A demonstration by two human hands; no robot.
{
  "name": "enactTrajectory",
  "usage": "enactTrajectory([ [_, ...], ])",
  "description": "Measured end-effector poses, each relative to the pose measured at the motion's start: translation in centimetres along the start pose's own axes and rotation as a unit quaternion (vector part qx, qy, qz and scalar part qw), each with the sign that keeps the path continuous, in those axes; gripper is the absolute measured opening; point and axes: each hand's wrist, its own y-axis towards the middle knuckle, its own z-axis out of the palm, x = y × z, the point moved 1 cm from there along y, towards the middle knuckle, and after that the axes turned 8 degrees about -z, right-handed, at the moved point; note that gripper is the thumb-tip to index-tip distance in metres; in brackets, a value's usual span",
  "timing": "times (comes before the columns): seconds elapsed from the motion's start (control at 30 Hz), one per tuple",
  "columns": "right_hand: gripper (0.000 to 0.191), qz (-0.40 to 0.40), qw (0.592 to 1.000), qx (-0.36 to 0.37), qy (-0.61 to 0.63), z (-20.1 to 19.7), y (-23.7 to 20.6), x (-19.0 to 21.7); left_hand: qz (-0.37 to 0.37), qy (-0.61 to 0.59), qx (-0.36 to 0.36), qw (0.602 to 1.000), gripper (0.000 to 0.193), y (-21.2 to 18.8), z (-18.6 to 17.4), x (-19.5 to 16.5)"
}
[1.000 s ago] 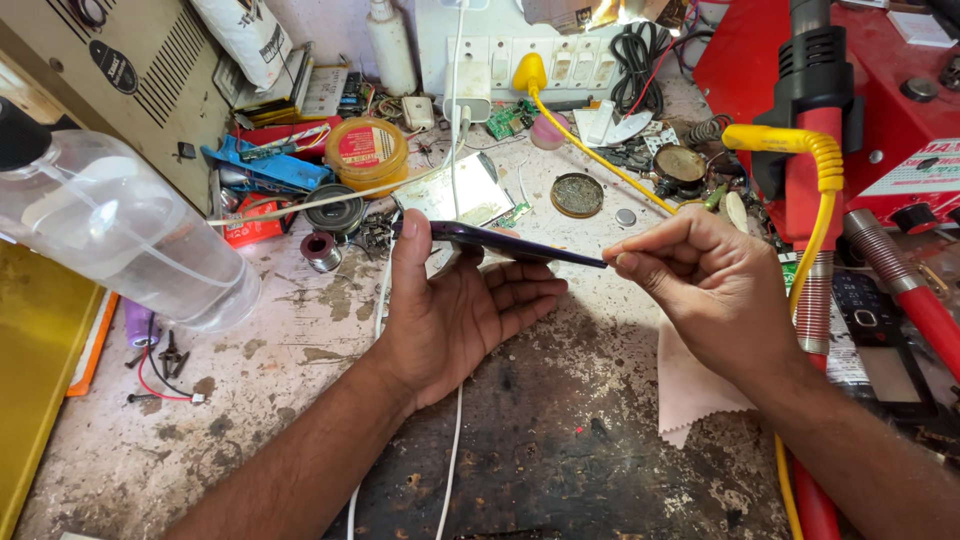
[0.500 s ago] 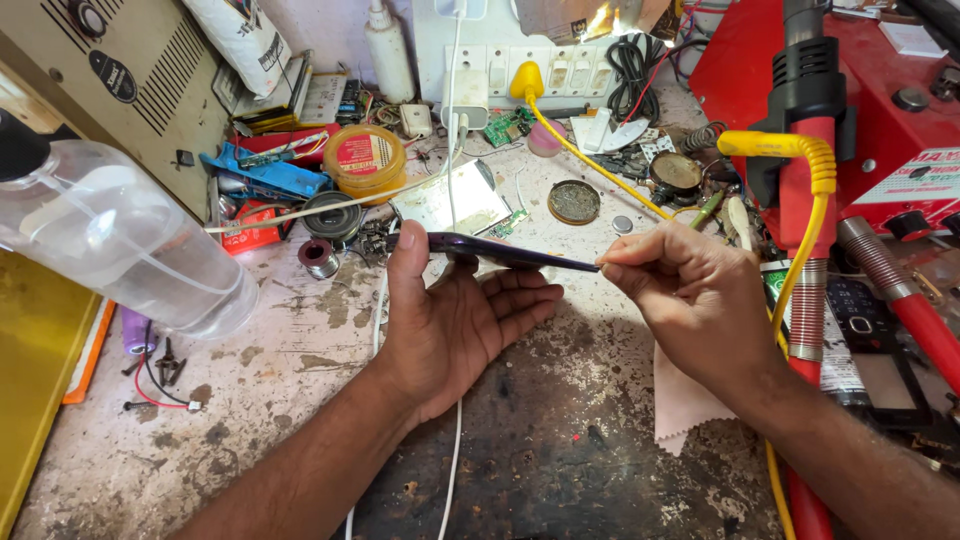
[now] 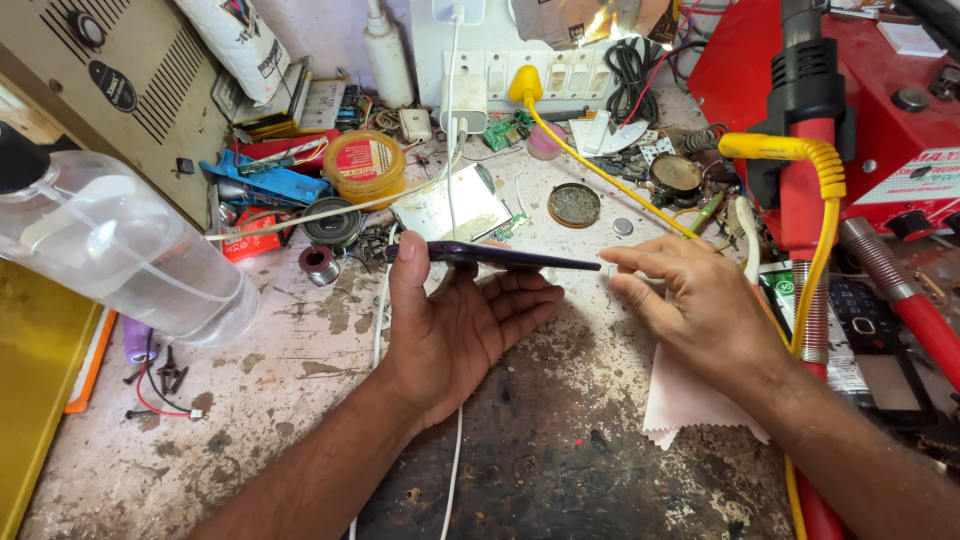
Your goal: The person holds a purple smartphone, wipes its edges with a cloth, and then opens the back cover to expose the battery and internal components. Using a green-handled tool, the person manipulates internal connectors and components while the phone remains open on the workbench.
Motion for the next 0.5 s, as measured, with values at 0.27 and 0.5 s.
enactTrajectory([
  [0.27, 0.024, 0.062, 0.996, -0.005, 0.06, -0.4, -0.2, 0.4, -0.002, 0.013, 0.001, 1.0, 0.118, -0.1, 0.0, 0.0],
  [0.5, 0.026, -0.125, 0.991, 0.016, -0.04, 0.2, 0.1, 1.2, 0.006, 0.03, -0.031, 0.999, 0.118, 0.0, -0.3, -0.8],
])
